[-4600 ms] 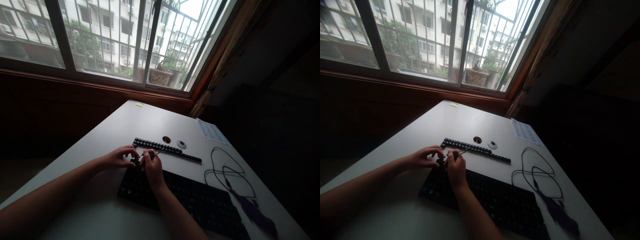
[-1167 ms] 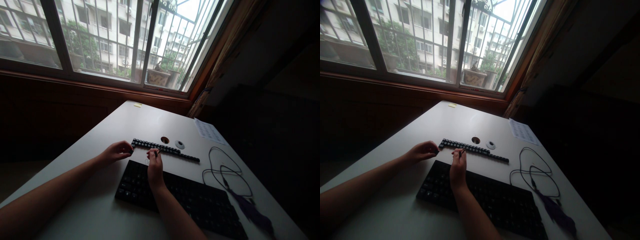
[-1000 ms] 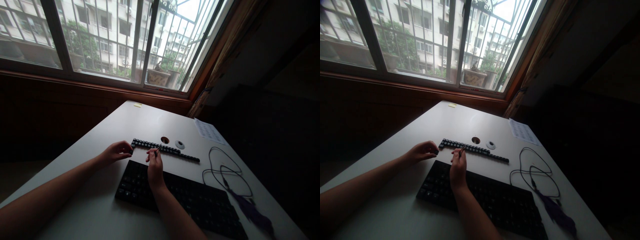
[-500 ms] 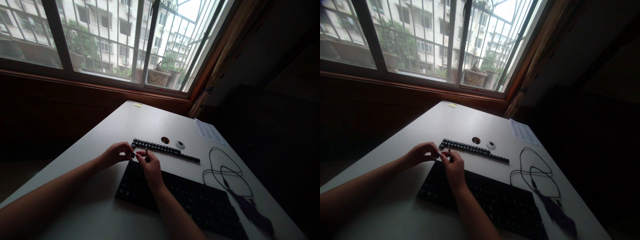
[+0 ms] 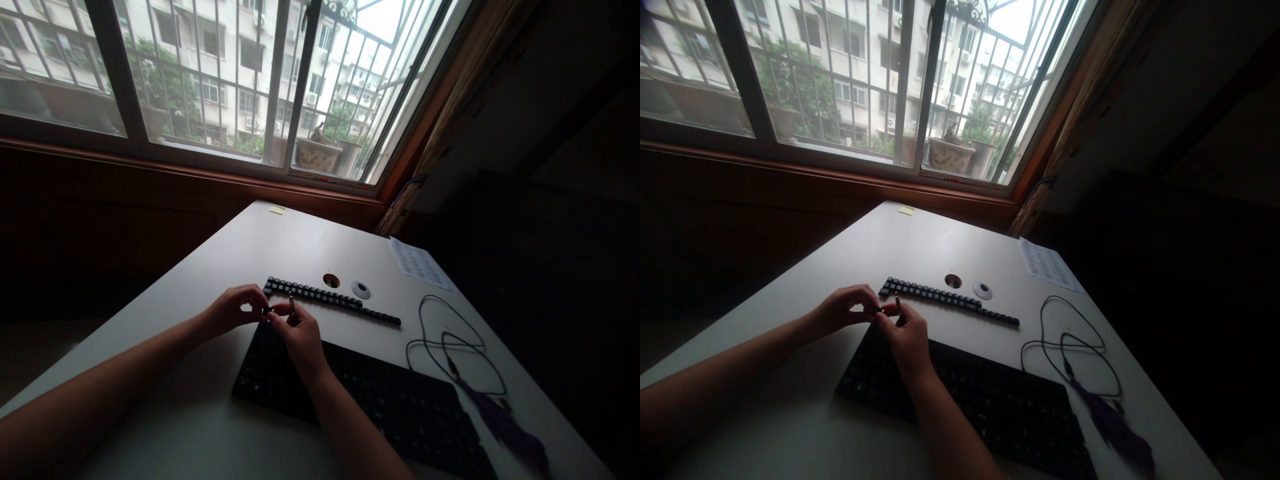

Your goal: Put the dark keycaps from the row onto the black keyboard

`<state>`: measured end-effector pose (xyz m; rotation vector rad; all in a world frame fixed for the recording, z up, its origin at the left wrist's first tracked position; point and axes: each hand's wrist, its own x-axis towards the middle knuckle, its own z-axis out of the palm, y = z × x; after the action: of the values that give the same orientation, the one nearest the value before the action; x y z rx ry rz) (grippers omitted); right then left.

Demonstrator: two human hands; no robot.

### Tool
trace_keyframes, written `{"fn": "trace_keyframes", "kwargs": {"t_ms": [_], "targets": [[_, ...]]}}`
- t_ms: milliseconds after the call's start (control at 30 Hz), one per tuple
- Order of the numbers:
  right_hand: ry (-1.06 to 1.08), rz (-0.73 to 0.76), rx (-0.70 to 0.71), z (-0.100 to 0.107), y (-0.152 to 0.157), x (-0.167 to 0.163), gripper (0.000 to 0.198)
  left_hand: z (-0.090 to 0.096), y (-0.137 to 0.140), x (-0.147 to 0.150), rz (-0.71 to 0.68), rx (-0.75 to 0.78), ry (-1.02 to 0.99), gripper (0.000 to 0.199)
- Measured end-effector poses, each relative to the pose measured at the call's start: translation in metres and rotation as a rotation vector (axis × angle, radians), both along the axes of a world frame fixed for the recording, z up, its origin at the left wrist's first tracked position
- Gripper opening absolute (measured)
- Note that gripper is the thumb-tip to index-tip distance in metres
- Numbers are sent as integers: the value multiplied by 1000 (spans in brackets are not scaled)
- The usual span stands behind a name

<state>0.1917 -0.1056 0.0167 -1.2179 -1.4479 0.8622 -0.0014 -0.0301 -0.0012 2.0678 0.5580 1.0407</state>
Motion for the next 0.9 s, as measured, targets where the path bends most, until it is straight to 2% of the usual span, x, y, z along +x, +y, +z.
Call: {"fn": "trace_keyframes", "kwargs": {"t_ms": [300,400,500,633,767,900], "targets": [[-12,-77,-5,2,2,0,25,2,1,-5,11,-49,-26,20],[-57,-101,-15,7,3,3,26,4,4,-9,153,-46,-27,18],[-157,-57,-4,16,5,10,22,1,13,-13,304,-67,7,21],[-291,-19,42,26,16,23,12,-6,24,-15,407,-75,107,24],[-404,38,62,19,35,33,7,-12,27,-12,392,0,153,22],[-569,-4,77,6,53,34,4,-17,25,-10,349,90,183,19]]}}
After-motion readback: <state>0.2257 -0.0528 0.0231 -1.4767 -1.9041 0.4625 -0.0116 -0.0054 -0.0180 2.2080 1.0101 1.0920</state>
